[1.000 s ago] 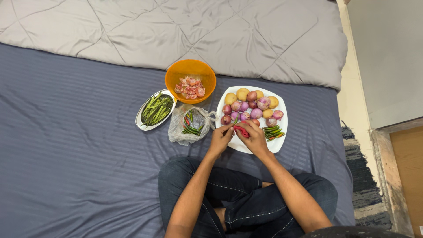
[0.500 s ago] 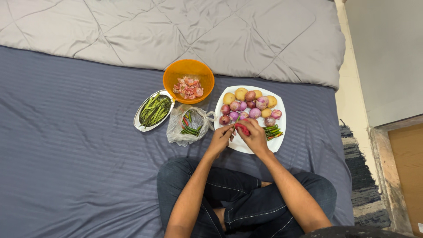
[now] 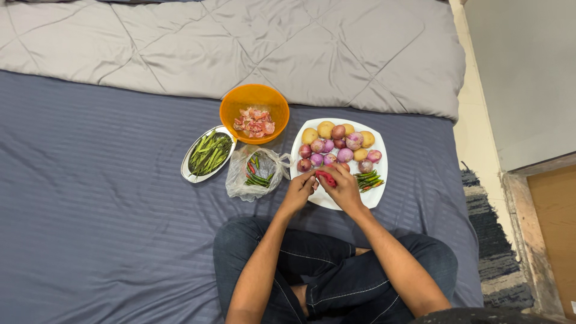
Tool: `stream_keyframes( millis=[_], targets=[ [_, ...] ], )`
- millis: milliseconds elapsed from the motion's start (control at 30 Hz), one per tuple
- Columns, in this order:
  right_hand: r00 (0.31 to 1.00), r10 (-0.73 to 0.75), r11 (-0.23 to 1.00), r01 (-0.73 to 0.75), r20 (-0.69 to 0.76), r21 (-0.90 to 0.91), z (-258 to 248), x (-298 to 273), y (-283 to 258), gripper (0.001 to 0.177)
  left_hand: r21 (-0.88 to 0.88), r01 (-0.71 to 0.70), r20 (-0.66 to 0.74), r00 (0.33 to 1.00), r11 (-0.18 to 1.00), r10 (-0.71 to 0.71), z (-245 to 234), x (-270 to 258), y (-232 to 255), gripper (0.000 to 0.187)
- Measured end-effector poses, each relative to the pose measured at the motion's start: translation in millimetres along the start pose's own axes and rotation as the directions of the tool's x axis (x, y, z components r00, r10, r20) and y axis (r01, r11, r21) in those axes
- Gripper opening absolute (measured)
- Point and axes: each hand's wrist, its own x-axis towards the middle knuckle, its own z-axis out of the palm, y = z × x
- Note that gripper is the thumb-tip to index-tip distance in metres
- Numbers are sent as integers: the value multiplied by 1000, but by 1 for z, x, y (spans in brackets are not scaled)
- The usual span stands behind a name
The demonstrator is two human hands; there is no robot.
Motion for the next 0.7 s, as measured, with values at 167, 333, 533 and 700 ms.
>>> stream_keyframes(
  millis=[167,333,533,700],
  targets=[
    [944,323,929,-330,68,170,-7,6,4,25,-93,37,81,996,995,-30,2,-2,4,38],
    [993,96,991,-102,69,89,-2,1,-4,26,-91,25,48,999,996,-20,-1,0,3,37],
    [977,198,974,-204,74,96,2,1,1,26,-13,17,17,1000,1000,-17,-1,-1,3,36],
    [999,33,995,-37,39,97,5,-2,-3,28,229,-129,-26,990,965,139,-1,-1,12,34]
  ],
)
